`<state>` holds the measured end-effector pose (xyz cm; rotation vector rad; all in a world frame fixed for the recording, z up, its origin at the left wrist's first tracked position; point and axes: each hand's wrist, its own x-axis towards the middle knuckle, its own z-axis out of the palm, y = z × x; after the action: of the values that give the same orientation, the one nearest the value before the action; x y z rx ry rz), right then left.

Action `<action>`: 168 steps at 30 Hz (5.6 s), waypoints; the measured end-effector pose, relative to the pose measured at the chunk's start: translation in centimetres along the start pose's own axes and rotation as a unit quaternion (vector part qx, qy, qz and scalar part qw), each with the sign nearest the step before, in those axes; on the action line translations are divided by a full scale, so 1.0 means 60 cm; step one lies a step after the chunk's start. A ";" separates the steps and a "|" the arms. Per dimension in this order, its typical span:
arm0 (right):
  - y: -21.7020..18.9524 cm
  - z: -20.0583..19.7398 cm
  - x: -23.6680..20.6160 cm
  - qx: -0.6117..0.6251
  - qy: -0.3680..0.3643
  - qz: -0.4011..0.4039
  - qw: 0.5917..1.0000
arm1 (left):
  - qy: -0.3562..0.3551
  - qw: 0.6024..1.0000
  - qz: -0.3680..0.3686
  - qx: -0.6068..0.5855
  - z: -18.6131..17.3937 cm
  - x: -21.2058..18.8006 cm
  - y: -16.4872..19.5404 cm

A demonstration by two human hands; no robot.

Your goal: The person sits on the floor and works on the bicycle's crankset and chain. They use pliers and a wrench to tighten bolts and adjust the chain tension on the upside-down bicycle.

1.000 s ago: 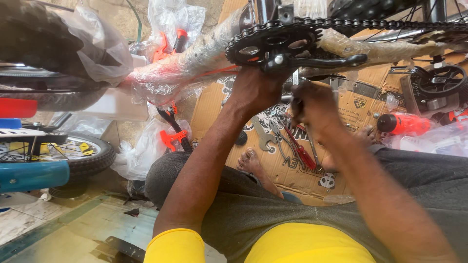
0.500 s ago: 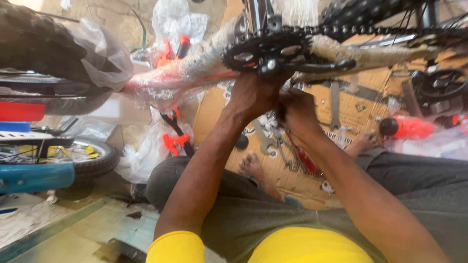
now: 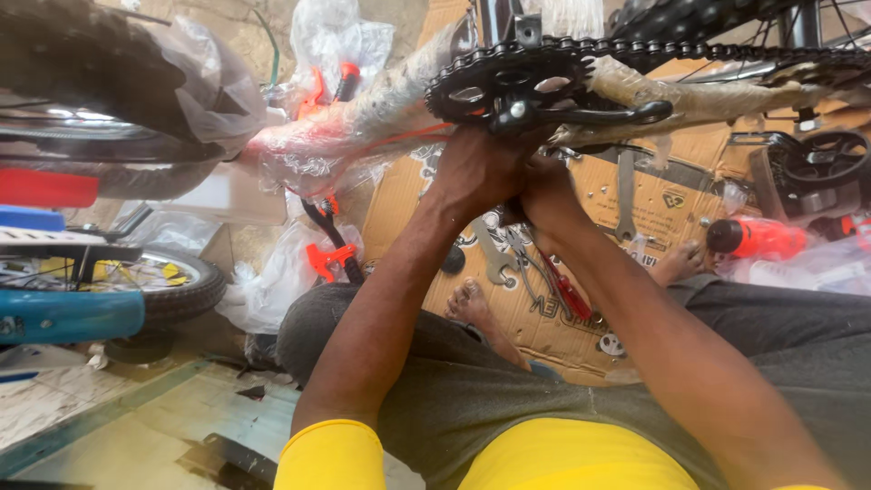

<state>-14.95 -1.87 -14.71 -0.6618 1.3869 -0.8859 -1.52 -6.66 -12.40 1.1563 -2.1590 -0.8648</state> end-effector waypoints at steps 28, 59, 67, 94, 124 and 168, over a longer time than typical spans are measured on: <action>-0.100 -0.095 -0.006 -0.130 -0.045 0.102 0.985 | 0.115 0.980 0.160 0.042 0.015 0.002 -0.014; 0.007 -0.057 -0.005 -0.011 0.066 -0.023 0.997 | 0.122 0.973 0.185 0.064 0.012 0.001 -0.019; -0.019 -0.029 0.041 0.074 -0.047 0.006 0.996 | 0.044 0.990 0.120 0.062 0.008 0.001 -0.017; -0.001 -0.026 -0.004 -0.059 -0.007 -0.056 0.997 | 0.092 0.981 0.161 0.059 0.009 0.002 -0.014; -0.027 -0.045 0.042 0.091 0.018 0.090 0.992 | 0.024 0.992 0.110 0.065 0.013 0.006 -0.025; -0.009 -0.027 -0.026 0.018 -0.038 -0.046 0.998 | 0.074 0.985 0.143 0.064 0.026 0.005 -0.030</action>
<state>-16.60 -0.69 -13.60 -0.7301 1.2782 -0.9469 -1.82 -7.28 -14.70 0.9075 -2.2105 -0.5044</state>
